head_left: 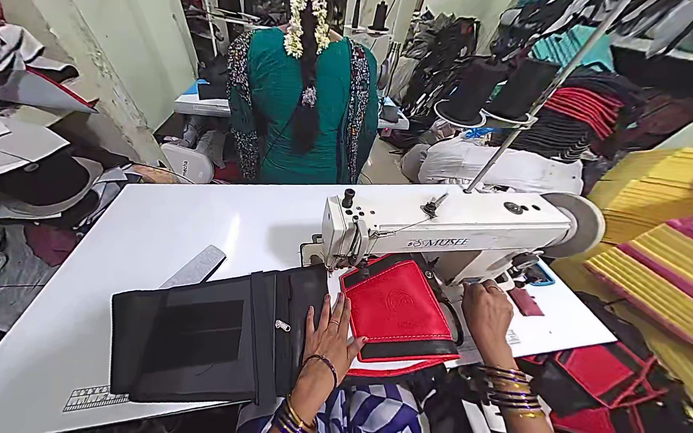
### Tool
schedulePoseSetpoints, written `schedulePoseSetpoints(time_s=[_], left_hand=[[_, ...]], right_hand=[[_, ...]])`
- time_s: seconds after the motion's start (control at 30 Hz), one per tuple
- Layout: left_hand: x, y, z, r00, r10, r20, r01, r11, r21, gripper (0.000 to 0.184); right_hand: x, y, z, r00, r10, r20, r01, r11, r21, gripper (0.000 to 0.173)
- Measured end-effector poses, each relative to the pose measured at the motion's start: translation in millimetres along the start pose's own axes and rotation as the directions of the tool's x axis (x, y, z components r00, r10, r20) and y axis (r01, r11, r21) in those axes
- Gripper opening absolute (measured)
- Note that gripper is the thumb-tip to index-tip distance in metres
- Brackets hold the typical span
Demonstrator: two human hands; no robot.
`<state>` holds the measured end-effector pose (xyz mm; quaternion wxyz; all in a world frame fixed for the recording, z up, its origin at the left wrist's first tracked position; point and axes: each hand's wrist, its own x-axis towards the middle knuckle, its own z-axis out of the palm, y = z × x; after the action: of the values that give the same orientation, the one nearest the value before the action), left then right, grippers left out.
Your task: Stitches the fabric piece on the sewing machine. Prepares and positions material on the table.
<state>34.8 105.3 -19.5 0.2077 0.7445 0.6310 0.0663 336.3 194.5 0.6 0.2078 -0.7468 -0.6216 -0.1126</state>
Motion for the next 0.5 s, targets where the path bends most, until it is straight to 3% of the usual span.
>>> schedulePoseSetpoints(time_s=[0.27,0.37,0.43,0.5], left_hand=[[-20.6,9.5,9.6,1.0,0.005,-0.019,-0.005,1.0,-0.01,0.081],[-21.2,12.5,10.3,1.0,-0.007,-0.009,0.007,1.0,-0.002,0.081],[-16.4,13.1,8.9,1.0,-0.022,0.019,0.022,1.0,-0.014,0.082],[-11.3,14.3,8.1,0.999,-0.036,0.017,0.036,0.999,-0.017,0.082]], right_hand=[[4.4,2.9,-2.6,0.999,-0.037,-0.006,0.037,0.998,-0.041,0.03],[13.5,-1.3,-28.8,0.991,-0.021,0.135,0.025,0.999,-0.024,0.03],[5.1,-4.5,-44.4,0.976,-0.157,0.151,0.138,0.982,0.129,0.025],[-21.7,-20.0,-50.5,0.91,-0.414,0.0,0.382,0.841,0.383,0.02]])
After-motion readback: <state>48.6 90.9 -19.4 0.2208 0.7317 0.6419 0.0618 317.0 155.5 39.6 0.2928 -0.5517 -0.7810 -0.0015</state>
